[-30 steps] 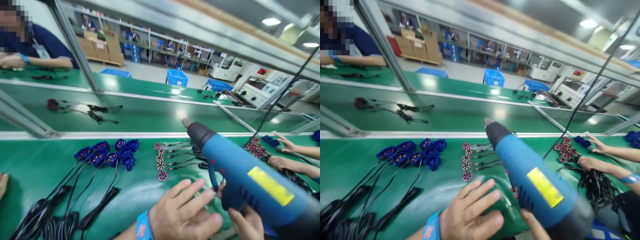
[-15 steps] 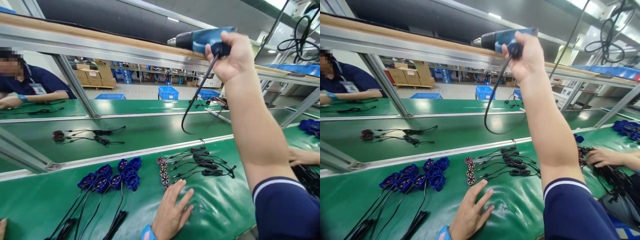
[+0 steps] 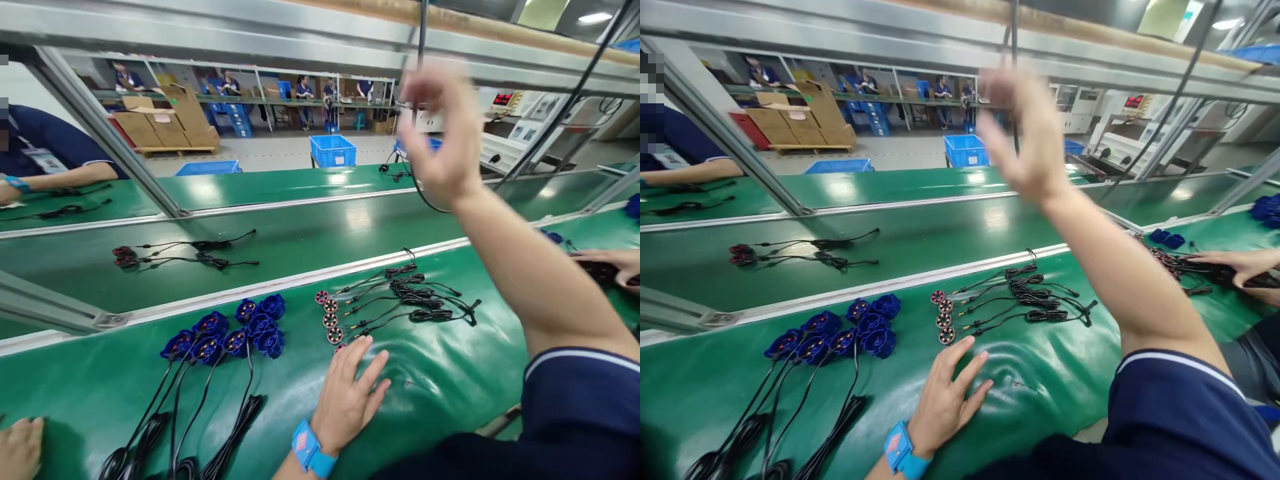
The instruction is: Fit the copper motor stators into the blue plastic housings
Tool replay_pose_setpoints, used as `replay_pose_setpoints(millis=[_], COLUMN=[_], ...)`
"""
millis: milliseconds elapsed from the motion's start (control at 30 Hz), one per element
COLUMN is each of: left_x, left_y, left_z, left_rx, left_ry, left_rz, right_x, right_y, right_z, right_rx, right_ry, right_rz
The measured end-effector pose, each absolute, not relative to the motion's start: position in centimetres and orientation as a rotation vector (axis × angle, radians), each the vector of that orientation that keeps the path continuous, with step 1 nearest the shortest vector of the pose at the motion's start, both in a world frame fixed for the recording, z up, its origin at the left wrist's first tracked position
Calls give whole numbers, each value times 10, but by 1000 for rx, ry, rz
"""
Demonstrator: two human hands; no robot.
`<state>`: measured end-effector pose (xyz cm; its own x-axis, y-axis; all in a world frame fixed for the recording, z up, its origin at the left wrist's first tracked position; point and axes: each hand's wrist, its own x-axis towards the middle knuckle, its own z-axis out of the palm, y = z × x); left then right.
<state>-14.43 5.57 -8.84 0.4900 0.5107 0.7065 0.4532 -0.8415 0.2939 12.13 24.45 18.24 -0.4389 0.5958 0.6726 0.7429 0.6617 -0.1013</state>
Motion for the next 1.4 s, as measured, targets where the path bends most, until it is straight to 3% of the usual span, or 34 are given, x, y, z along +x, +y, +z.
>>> replay_pose_setpoints(millis=[167, 300, 567, 667, 933, 1133, 1400], left_x=[-140, -135, -155, -164, -172, -118, -51], left_y=[53, 54, 82, 89, 100, 127, 111], left_z=[-88, -89, -90, -90, -90, -84, -70], left_rx=[2689, 2725, 2602, 2546, 2646, 2793, 3017], left_ry=[815, 894, 1443, 1462, 1331, 1155, 744], left_rz=[1235, 1148, 854, 736, 592, 457, 629], right_x=[157, 202, 239, 240, 237, 277, 389], right_y=[197, 193, 139, 130, 105, 72, 30], right_z=[7, -60, -67, -72, -68, -67, -68], right_rx=[-1405, -1668, -1585, -1569, -1691, -1839, -2213], right_ry=[-2528, -2473, -2650, -2603, -2391, -2156, -1677], right_rz=[40, 177, 559, 512, 547, 495, 214])
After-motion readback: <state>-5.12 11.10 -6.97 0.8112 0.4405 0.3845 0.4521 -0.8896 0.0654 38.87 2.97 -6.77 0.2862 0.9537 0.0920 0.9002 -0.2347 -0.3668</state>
